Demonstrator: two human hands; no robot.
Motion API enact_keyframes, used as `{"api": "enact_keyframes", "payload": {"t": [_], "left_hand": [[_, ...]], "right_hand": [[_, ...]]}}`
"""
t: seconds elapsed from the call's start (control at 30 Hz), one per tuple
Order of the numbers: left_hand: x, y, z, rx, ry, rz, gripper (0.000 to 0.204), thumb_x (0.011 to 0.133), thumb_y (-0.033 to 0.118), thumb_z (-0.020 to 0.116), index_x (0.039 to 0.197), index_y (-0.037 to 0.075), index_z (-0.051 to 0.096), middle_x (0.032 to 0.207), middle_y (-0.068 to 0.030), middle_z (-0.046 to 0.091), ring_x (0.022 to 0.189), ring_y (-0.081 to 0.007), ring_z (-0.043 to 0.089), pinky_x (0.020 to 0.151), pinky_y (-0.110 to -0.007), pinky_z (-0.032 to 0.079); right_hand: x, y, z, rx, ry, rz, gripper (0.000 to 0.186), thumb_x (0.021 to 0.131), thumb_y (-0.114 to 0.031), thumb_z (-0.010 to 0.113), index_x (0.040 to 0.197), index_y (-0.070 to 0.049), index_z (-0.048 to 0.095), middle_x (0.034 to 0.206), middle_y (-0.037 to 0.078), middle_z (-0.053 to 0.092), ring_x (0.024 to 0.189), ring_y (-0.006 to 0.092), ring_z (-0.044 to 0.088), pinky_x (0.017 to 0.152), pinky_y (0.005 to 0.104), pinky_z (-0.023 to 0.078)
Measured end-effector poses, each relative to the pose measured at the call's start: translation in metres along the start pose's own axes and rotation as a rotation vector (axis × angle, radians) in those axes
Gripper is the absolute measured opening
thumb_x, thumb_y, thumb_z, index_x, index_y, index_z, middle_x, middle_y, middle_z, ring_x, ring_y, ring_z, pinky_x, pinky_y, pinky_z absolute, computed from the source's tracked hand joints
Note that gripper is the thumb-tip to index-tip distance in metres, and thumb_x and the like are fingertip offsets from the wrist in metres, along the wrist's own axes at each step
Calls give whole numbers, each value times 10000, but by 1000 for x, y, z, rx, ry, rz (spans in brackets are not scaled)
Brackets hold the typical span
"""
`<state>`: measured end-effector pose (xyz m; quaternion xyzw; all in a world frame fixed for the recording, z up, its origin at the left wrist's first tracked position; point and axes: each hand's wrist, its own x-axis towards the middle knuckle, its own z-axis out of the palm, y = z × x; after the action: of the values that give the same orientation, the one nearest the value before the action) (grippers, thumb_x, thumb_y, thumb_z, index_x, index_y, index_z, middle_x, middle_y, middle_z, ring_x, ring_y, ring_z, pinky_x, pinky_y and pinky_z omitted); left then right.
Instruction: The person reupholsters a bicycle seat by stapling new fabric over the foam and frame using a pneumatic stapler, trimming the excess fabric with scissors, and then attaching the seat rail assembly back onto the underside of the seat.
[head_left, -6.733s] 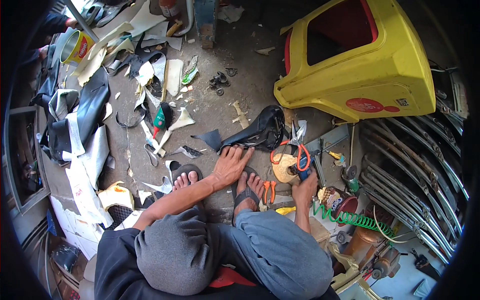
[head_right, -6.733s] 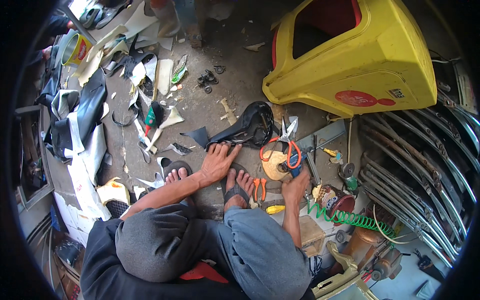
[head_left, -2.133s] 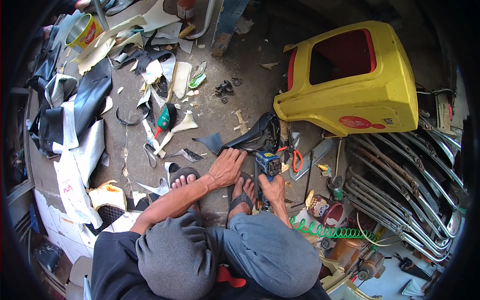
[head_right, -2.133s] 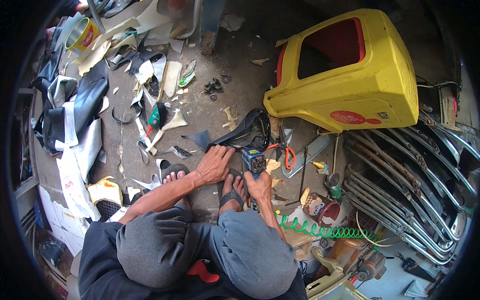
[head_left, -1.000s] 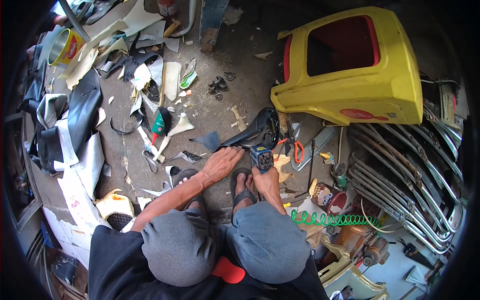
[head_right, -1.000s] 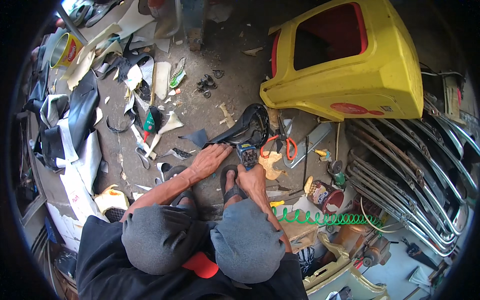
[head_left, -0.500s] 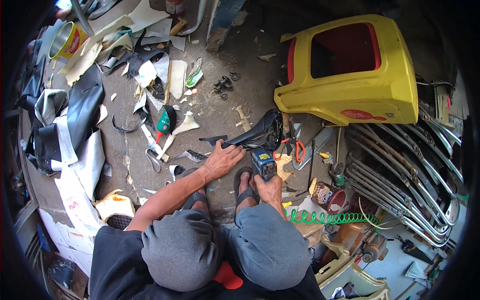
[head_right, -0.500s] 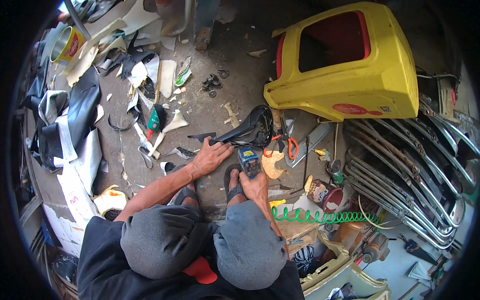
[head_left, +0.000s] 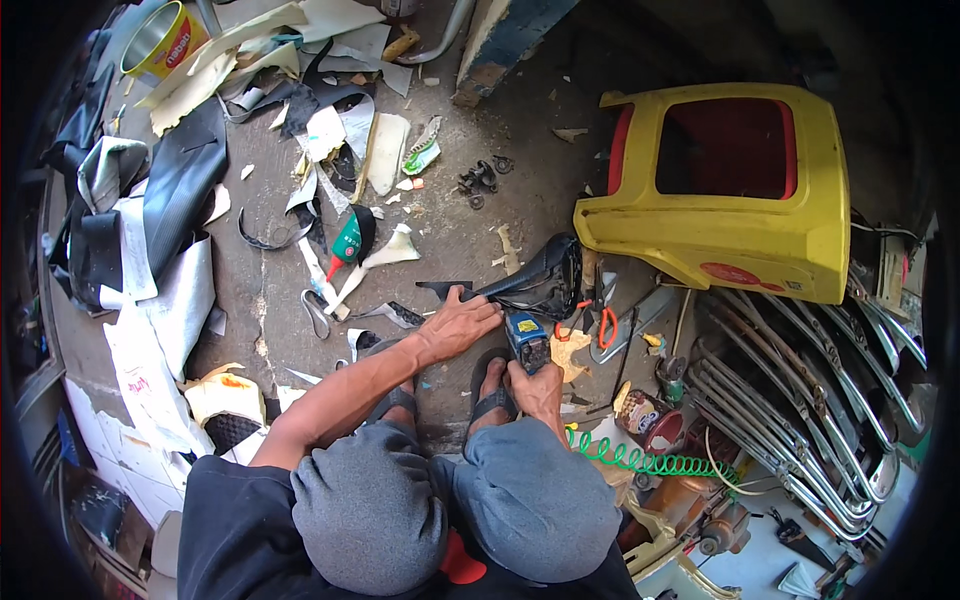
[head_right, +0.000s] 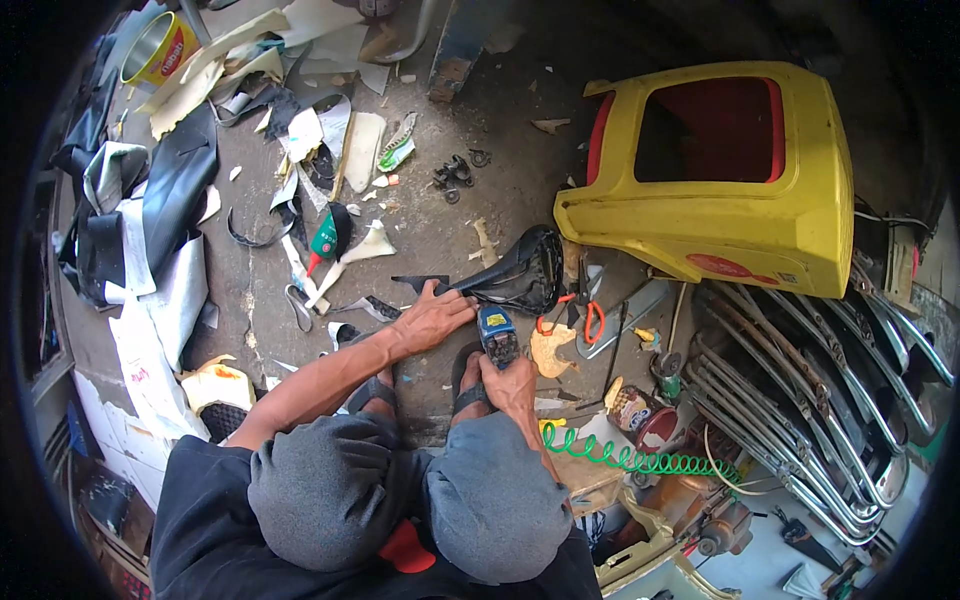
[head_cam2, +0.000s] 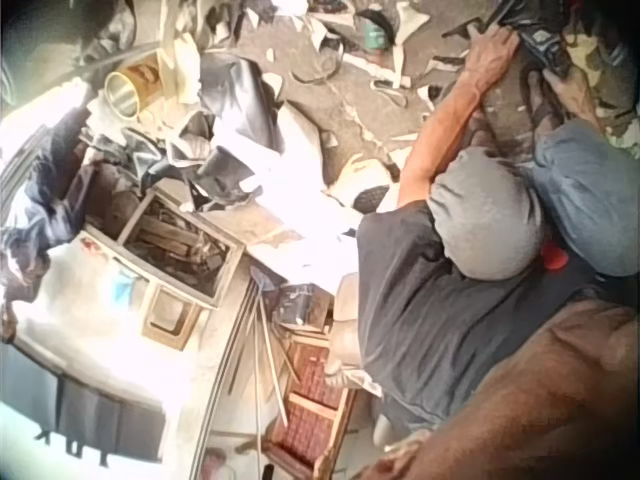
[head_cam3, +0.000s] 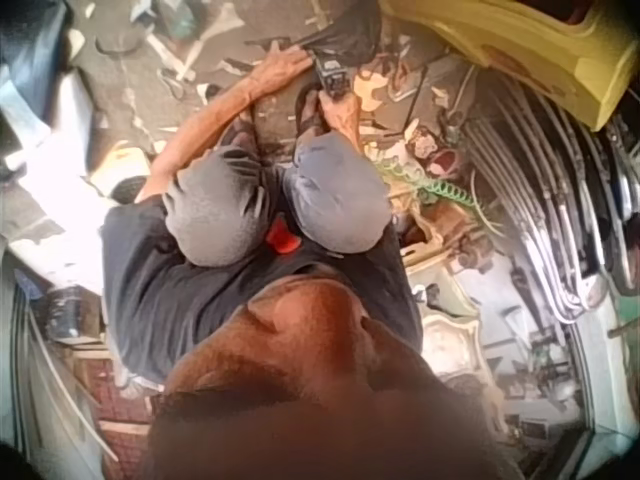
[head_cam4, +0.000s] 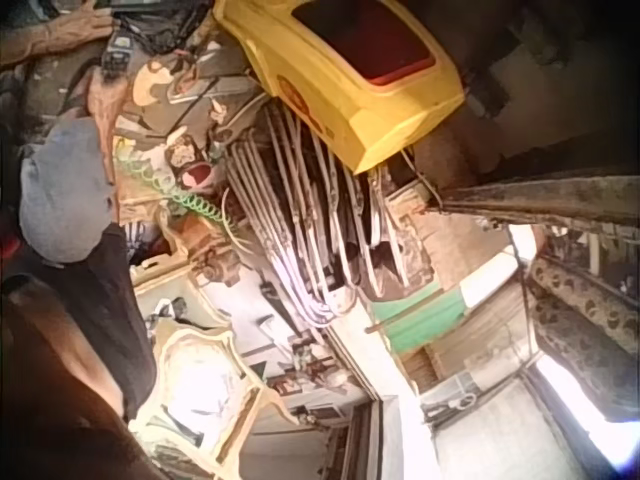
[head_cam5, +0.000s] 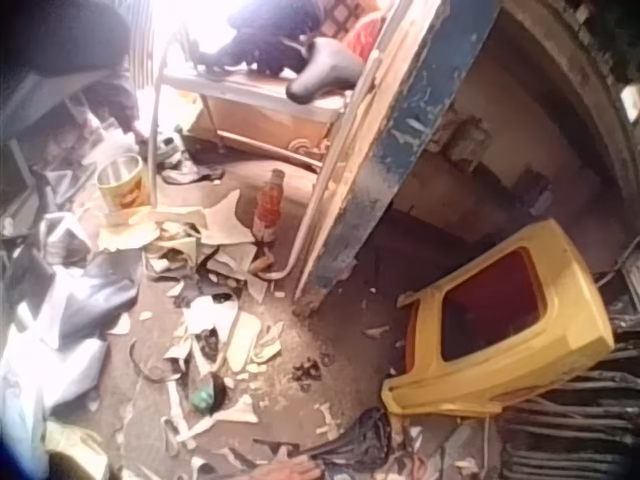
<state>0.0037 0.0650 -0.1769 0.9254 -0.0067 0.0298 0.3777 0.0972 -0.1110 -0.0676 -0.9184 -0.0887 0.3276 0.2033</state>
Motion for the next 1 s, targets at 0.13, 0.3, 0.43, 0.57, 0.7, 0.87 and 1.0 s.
{"api": "enact_keyframes", "payload": {"t": [0.13,0.3,0.43,0.57,0.7,0.87,1.0], "left_hand": [[-1,-2,2,12,3,11,315,971,100,484,1269,123,584,1300,-17,604,1172,-169,546,984,-570,364],[-2,-3,8,49,1,13,285,967,97,493,1234,125,588,1297,-18,605,1179,-166,546,1007,-592,359],[-4,-2,12,136,114,88,211,963,141,512,1152,119,602,1238,-26,608,1131,-164,556,983,-577,399],[-9,-7,15,192,165,147,182,951,142,531,1114,124,611,1240,-32,615,1107,-158,560,1002,-586,403],[-10,-6,14,182,187,173,142,926,155,567,1046,123,636,1187,-23,648,1080,-137,576,989,-573,409],[-7,-3,8,180,176,183,120,924,159,568,1018,127,636,1168,-14,659,1086,-128,579,990,-557,410],[-10,-8,7,75,214,220,179,931,157,557,1090,114,627,1235,-58,640,1155,-193,578,1017,-521,419]], "right_hand": [[1,-8,-2,29,-2,-26,312,796,-251,711,788,60,685,671,121,684,595,221,662,593,386,519],[1,-31,-11,-33,-74,72,380,801,-306,726,875,67,715,806,279,713,833,420,733,724,461,557],[-2,-42,-8,-41,-45,141,423,789,-287,716,893,123,688,814,255,709,783,350,712,732,431,543],[-5,-42,0,-141,-29,155,440,794,-351,718,943,63,722,872,307,709,905,445,721,778,476,557],[-4,-62,-1,-213,-50,192,474,816,-358,686,1006,75,714,940,323,707,963,462,703,824,488,549],[0,-70,-4,-227,-69,243,472,820,-343,673,1003,91,708,945,341,699,972,485,692,846,496,543],[-2,-51,-4,-210,7,160,486,803,-357,700,1001,87,715,930,344,701,937,480,705,826,490,546]]}}
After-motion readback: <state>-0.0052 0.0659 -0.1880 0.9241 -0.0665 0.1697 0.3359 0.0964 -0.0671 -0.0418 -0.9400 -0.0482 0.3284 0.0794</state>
